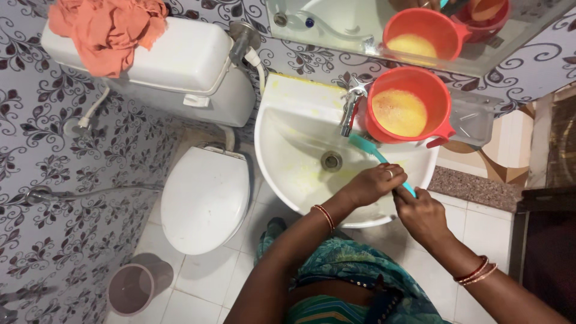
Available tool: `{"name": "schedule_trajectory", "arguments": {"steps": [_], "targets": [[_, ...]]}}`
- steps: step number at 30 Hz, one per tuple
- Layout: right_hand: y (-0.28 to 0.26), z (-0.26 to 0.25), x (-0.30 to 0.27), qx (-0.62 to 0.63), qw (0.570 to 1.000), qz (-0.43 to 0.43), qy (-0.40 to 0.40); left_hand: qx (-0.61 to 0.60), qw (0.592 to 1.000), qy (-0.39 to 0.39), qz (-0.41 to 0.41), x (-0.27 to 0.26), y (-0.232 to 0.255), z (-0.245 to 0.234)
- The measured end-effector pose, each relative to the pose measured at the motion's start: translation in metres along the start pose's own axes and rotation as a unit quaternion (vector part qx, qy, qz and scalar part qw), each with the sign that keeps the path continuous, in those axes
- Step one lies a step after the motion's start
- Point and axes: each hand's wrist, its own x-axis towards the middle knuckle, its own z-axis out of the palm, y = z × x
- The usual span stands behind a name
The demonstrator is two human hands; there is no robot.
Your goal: The person scrubs a white bathroom sink with a blue brush, repeatedly dipping the brush into a red bucket containing yellow liquid. The person scrubs the basin, faucet, and overflow area while water runs from the tap.
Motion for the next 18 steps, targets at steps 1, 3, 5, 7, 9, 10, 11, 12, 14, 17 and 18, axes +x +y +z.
{"name": "schedule_trajectory", "arguments": {"steps": [1,3,5,7,9,10,11,12,14,17,18], "targets": [[-0.001,0.002,0.000,-0.002,1.000,0.014,0.004,0.020,1.000,-0.015,0.006,0.000,-0.002,0.001],[-0.015,0.015,0.014,0.024,0.999,-0.002,0.033,0.027,0.999,0.029,-0.002,-0.014,-0.012,-0.013],[-0.033,0.034,0.042,0.062,0.996,-0.009,0.064,0.049,0.998,0.047,-0.016,-0.031,-0.029,-0.039],[-0.056,0.055,0.080,0.145,0.986,0.022,0.079,0.097,0.992,0.042,-0.064,-0.051,-0.045,-0.074],[-0.078,0.067,0.106,0.176,0.979,0.030,0.097,0.141,0.983,0.051,-0.102,-0.069,-0.049,-0.103],[-0.083,0.069,0.117,0.145,0.982,0.007,0.119,0.158,0.980,0.065,-0.103,-0.070,-0.051,-0.114],[-0.083,0.067,0.124,0.113,0.983,-0.016,0.141,0.174,0.976,0.080,-0.104,-0.068,-0.051,-0.122],[-0.080,0.062,0.124,0.145,0.983,0.005,0.111,0.152,0.980,0.083,-0.098,-0.063,-0.047,-0.126],[-0.072,0.046,0.113,0.205,0.976,0.047,0.047,0.106,0.987,0.089,-0.086,-0.050,-0.034,-0.123],[-0.057,0.007,0.079,0.131,0.988,0.049,0.063,0.096,0.993,0.066,-0.022,-0.020,-0.014,-0.112],[-0.059,-0.002,0.073,0.126,0.987,0.066,0.079,0.092,0.994,0.052,0.001,-0.014,-0.007,-0.109]]}}
